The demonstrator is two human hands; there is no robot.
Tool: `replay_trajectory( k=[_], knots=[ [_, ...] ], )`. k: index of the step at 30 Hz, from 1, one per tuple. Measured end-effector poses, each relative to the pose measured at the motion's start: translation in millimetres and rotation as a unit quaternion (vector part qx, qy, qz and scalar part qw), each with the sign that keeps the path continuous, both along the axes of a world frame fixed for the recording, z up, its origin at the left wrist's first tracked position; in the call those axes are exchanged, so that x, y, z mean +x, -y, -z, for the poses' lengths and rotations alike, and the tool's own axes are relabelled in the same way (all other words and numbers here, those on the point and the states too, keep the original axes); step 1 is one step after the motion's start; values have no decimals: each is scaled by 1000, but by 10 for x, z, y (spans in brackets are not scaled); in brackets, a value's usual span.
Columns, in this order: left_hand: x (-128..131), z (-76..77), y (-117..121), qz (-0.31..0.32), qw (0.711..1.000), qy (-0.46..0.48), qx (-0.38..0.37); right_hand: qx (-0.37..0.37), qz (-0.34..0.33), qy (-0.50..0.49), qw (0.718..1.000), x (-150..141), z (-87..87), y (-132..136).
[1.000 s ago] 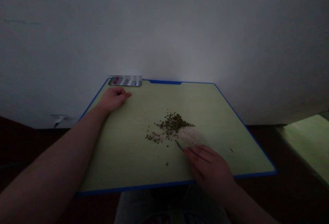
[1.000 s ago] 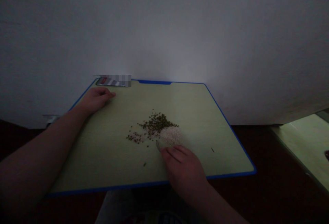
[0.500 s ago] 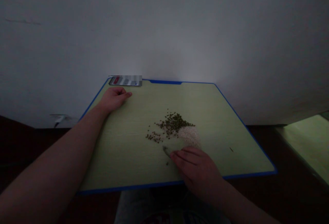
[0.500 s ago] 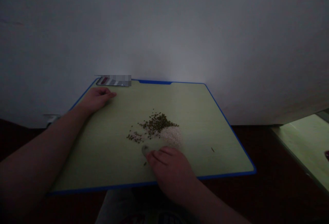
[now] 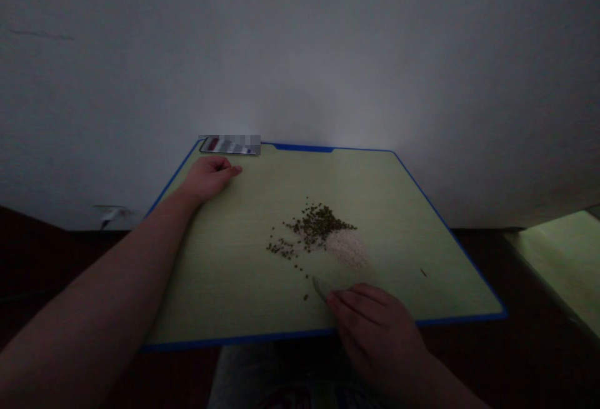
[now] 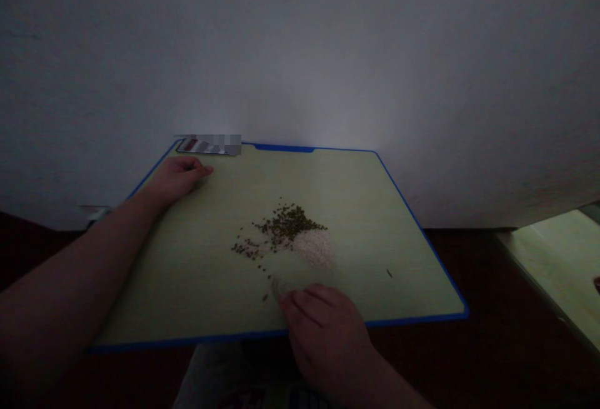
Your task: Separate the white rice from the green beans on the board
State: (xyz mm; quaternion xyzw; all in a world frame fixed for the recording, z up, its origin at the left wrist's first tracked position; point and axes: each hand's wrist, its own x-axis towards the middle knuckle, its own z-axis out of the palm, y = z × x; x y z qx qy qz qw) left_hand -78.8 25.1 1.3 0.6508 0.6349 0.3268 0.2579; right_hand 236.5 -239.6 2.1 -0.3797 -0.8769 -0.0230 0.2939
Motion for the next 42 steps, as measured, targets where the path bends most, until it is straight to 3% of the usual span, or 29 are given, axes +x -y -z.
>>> replay_trajectory(
  k=[7, 17, 25, 34, 42],
  knots=[
    [4, -28, 0, 4, 1000, -10, -2, 14, -5, 15, 1000, -139, -23, -64],
    [41, -62, 46, -5, 1000, -1, 0, 36, 114, 80, 990, -17, -25, -123],
    [40, -49, 36, -2, 1000, 7, -2, -15, 15, 14, 1000, -73, -38, -181],
    [44, -59, 33, -1, 1000, 13, -1, -29, -20, 8, 999, -218, -19, -369],
    [34, -48, 23, -1, 1000, 3, 6, -13, -64, 24, 998, -206, -63, -341]
  ],
)
